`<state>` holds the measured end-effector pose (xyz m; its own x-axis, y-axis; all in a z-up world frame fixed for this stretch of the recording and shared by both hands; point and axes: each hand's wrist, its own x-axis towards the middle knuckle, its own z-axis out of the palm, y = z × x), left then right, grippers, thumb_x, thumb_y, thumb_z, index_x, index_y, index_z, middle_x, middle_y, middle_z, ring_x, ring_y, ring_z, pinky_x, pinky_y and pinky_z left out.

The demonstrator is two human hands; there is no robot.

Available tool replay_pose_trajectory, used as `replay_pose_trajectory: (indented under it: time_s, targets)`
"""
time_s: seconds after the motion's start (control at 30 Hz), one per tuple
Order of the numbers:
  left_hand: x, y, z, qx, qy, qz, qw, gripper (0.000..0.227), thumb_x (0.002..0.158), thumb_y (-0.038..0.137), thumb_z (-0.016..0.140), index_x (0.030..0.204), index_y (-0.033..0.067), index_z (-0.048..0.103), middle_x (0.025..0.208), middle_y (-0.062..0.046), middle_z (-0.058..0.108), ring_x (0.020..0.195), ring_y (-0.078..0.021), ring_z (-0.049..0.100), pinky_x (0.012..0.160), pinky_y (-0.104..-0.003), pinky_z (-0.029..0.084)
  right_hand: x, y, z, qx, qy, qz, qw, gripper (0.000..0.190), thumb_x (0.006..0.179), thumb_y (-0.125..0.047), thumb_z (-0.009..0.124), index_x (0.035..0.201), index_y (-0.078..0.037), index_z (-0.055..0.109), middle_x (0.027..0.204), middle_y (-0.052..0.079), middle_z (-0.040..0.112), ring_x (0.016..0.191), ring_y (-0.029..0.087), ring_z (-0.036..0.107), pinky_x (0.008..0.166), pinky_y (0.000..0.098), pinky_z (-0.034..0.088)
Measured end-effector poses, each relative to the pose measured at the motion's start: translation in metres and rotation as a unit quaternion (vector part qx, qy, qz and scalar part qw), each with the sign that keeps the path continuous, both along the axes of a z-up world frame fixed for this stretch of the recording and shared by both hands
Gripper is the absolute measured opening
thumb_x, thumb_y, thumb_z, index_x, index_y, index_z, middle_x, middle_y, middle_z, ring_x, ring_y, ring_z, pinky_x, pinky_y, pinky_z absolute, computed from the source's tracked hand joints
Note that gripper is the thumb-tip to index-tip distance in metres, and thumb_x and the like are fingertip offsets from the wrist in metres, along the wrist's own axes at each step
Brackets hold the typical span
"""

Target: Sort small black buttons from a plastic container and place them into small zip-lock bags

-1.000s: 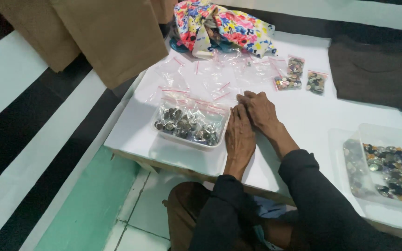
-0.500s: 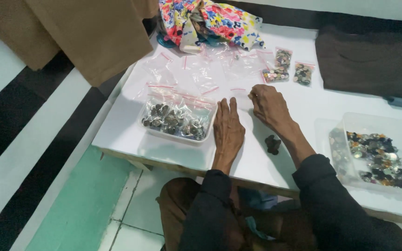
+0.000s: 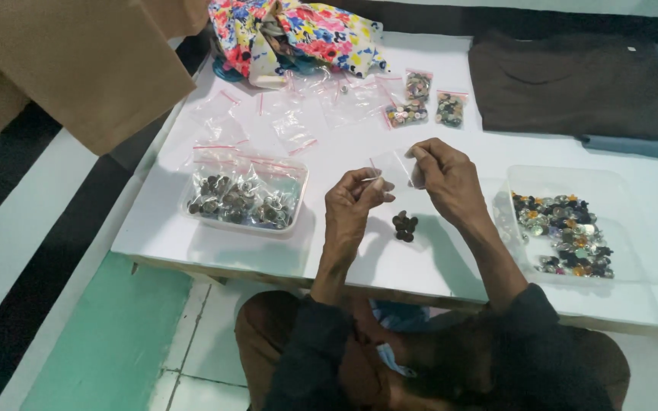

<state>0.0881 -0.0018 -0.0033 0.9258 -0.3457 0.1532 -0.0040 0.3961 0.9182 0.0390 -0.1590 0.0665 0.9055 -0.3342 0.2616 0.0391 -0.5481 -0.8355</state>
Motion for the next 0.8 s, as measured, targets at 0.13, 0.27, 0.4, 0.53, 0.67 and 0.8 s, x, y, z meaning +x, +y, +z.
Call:
replay_pose_trajectory:
  time_s: [0.13, 0.27, 0.4, 0.53, 0.67, 0.8]
  targets:
    - [-0.020, 0.005, 0.008, -0.056, 0.032, -0.024, 0.998, 0.026, 0.093, 0.013, 0.075, 0.114, -0.0007, 0.069, 0.097, -0.024, 0.075, 0.088, -0.0282, 0.077, 0.083, -0.040, 0.062, -0.017, 0.004, 0.002, 0.011, -0.010, -0.022, 1.000, 0.024, 0.109, -0.020, 0.052, 0.106, -0.008, 0.072, 0.062, 0.007, 0.064, 0.065, 0.021, 0.068, 0.066, 0.0352, 0.054]
    - [-0.039, 0.008, 0.026, -0.044, 0.049, 0.009, 0.998, 0.026, 0.088, 0.011, 0.079, 0.107, -0.0049, 0.072, 0.090, -0.022, 0.075, 0.085, -0.0257, 0.076, 0.080, -0.039, 0.063, -0.024, 0.008, 0.000, -0.023, -0.050, -0.052, 0.997, 0.022, 0.110, -0.017, 0.054, 0.105, -0.008, 0.072, 0.060, 0.007, 0.062, 0.060, 0.019, 0.064, 0.063, 0.0332, 0.053]
    - [-0.046, 0.003, 0.029, -0.001, 0.045, 0.079, 0.996, 0.021, 0.081, 0.011, 0.087, 0.094, -0.0013, 0.076, 0.079, -0.016, 0.077, 0.073, -0.0132, 0.073, 0.073, -0.029, 0.064, -0.040, 0.023, 0.004, -0.172, -0.170, -0.091, 0.966, 0.027, 0.107, -0.012, 0.064, 0.129, 0.003, 0.058, 0.110, 0.023, 0.060, 0.105, 0.042, 0.068, 0.086, 0.0500, 0.058]
    - [-0.051, 0.000, 0.034, 0.004, 0.034, 0.119, 0.992, 0.020, 0.081, 0.012, 0.087, 0.091, -0.0009, 0.076, 0.074, -0.017, 0.075, 0.070, -0.0147, 0.073, 0.072, -0.032, 0.064, -0.054, 0.036, -0.008, -0.196, -0.270, -0.070, 0.940, 0.027, 0.096, -0.013, 0.079, 0.119, -0.003, 0.066, 0.100, 0.012, 0.065, 0.096, 0.032, 0.071, 0.083, 0.0390, 0.059]
    - [-0.068, 0.007, 0.061, -0.019, 0.013, 0.073, 0.997, 0.016, 0.091, 0.009, 0.076, 0.099, -0.0044, 0.077, 0.082, -0.021, 0.077, 0.080, -0.0188, 0.074, 0.081, -0.039, 0.065, -0.066, 0.043, -0.010, -0.158, -0.243, -0.014, 0.957, 0.021, 0.091, -0.005, 0.078, 0.111, -0.009, 0.074, 0.091, 0.005, 0.074, 0.088, 0.028, 0.075, 0.079, 0.0376, 0.061]
    - [-0.064, 0.009, 0.058, -0.003, -0.012, 0.043, 0.999, 0.019, 0.094, 0.008, 0.070, 0.104, -0.0066, 0.076, 0.088, -0.021, 0.077, 0.086, -0.0206, 0.072, 0.087, -0.042, 0.064, -0.065, 0.037, -0.020, -0.192, -0.261, -0.008, 0.946, 0.034, 0.087, 0.002, 0.078, 0.120, -0.003, 0.073, 0.092, 0.013, 0.076, 0.081, 0.031, 0.075, 0.076, 0.0396, 0.061]
